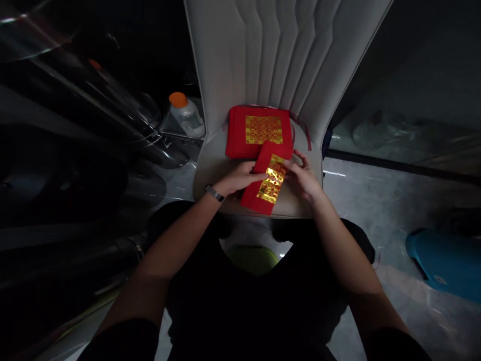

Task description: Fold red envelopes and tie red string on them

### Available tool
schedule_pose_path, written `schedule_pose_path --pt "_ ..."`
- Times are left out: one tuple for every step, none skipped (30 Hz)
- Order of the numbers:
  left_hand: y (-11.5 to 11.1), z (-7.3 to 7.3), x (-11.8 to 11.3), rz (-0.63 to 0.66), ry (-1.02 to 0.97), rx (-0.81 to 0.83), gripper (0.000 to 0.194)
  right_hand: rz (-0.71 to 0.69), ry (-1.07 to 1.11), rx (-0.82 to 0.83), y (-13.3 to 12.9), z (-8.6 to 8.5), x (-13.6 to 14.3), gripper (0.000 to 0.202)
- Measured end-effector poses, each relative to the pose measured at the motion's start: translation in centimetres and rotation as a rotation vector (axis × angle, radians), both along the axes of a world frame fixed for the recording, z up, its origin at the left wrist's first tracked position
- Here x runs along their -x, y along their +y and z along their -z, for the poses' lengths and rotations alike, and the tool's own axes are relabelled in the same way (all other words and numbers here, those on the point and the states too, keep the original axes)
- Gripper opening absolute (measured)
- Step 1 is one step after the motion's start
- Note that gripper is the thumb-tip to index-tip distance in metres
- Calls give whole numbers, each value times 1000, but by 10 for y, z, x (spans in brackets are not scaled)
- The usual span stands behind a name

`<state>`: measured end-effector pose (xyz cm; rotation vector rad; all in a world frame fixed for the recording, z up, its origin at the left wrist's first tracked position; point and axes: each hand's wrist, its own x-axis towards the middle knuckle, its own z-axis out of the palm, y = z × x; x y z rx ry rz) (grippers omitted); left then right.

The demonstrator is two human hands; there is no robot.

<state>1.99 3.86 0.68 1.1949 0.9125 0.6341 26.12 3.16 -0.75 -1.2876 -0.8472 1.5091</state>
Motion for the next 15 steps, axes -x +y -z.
schedule_pose_path --pt "2 -1 1 88 29 -19 40 14 53 17 1 -3 -5 86" --pt "5 -2 2 159 48 -31 41 6 94 31 1 -6 -10 85" --pt "8 -3 4 221 50 -39 41 -26 116 44 1 -9 -14 82" --pt "10 -3 6 265 52 -56 43 -75 115 52 -1 -12 -19 79" --pt "14 -3 9 294 58 -76 46 -128 95 53 -2 -14 -22 74" --pt "17 -3 12 308 73 -101 51 -176 63 46 -5 -14 -26 69" --pt "21 -3 15 308 104 -132 57 -212 28 38 -7 -14 -29 62" --pt "25 -2 19 295 152 -166 63 -229 -6 31 -9 -13 -31 55" --pt "29 -2 24 279 212 -196 66 -227 -36 28 -10 -10 -34 50" --pt "34 -1 28 262 272 -219 66 -210 -63 30 -11 -7 -36 47" --pt "37 0 31 255 323 -227 61 -188 -86 39 -11 -3 -38 46" --pt "40 2 34 258 357 -222 54 -166 -105 50 -11 0 -39 46" --pt "43 4 36 262 379 -217 46 -148 -120 58 -11 4 -40 47" --pt "44 6 36 262 394 -218 39 -140 -130 61 -11 7 -41 48" --pt "44 8 36 256 407 -227 33 -141 -135 59 -11 9 -41 49"
